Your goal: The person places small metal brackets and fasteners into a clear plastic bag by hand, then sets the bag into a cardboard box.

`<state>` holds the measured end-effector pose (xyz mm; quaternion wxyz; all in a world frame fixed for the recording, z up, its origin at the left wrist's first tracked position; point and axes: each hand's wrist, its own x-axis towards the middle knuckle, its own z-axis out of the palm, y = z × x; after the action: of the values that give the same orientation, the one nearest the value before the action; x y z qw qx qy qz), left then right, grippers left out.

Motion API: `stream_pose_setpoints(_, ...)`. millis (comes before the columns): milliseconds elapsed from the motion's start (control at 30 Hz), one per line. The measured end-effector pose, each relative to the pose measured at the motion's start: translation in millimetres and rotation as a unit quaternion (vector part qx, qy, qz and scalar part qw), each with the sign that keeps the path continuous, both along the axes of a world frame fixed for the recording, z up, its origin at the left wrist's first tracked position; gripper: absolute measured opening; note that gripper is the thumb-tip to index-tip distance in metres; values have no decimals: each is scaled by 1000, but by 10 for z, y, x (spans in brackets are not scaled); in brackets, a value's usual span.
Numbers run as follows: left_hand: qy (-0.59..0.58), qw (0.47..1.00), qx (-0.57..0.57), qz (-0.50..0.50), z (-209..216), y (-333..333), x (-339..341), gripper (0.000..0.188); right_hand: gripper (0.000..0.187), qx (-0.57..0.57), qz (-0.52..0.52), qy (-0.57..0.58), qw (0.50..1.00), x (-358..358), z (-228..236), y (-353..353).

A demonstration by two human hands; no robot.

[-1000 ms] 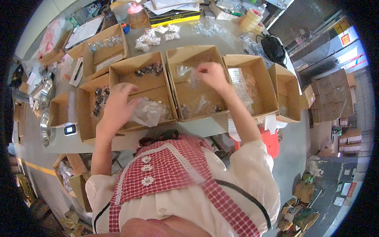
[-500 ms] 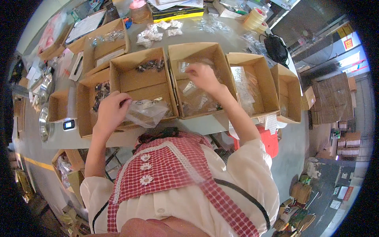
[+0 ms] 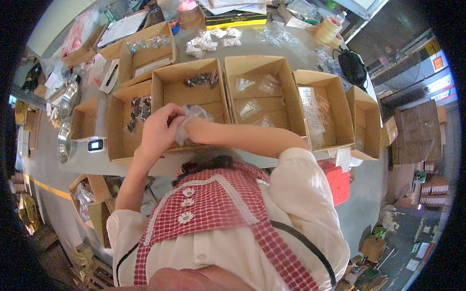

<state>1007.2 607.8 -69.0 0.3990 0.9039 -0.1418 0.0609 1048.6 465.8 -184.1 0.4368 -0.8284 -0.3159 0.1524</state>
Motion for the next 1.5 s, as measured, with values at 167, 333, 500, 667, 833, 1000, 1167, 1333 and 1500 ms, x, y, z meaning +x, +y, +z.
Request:
stream_pose_setpoints(167, 4, 999, 16, 28, -18, 90, -38, 13, 14, -22, 7, -62, 998, 181, -112, 102)
stream_pose_setpoints(333, -144, 981, 108, -76, -54, 128, -85, 42, 14, -192, 136, -362, 902, 389, -524, 13)
stream_pose_setpoints(500, -59, 978, 188, -73, -416, 219, -31, 50, 15, -261, 126, -312, 905, 268, -40, 4)
stream_pose_setpoints(667, -100, 963, 251, 2, -499, 339, 80, 29, 13, -269, 73, -233, 932, 198, 606, -87)
stream_pose_setpoints(833, -97, 963, 246, 53, -577, 501, 155, 26, 18, -68, 24, -208, 976, 395, 1035, -491)
stream_pose_setpoints(1000, -63, 985, 147, 60, -474, 446, 187, 23, 14, 112, -19, 190, 975, 452, 1080, -828)
stream_pose_setpoints(1167, -36, 990, 118, 62, -358, 314, 227, 27, 18, 191, -3, 294, 936, 371, 1040, -957)
stream_pose_setpoints(1333, -176, 976, 120, 38, -14, 9, 135, 28, 15, 242, -34, 277, 929, 251, 1059, -1037)
stream_pose_setpoints(1500, -120, 982, 58, -135, 189, -336, 132, 22, 15, 272, -77, 266, 922, 149, 1123, -1078)
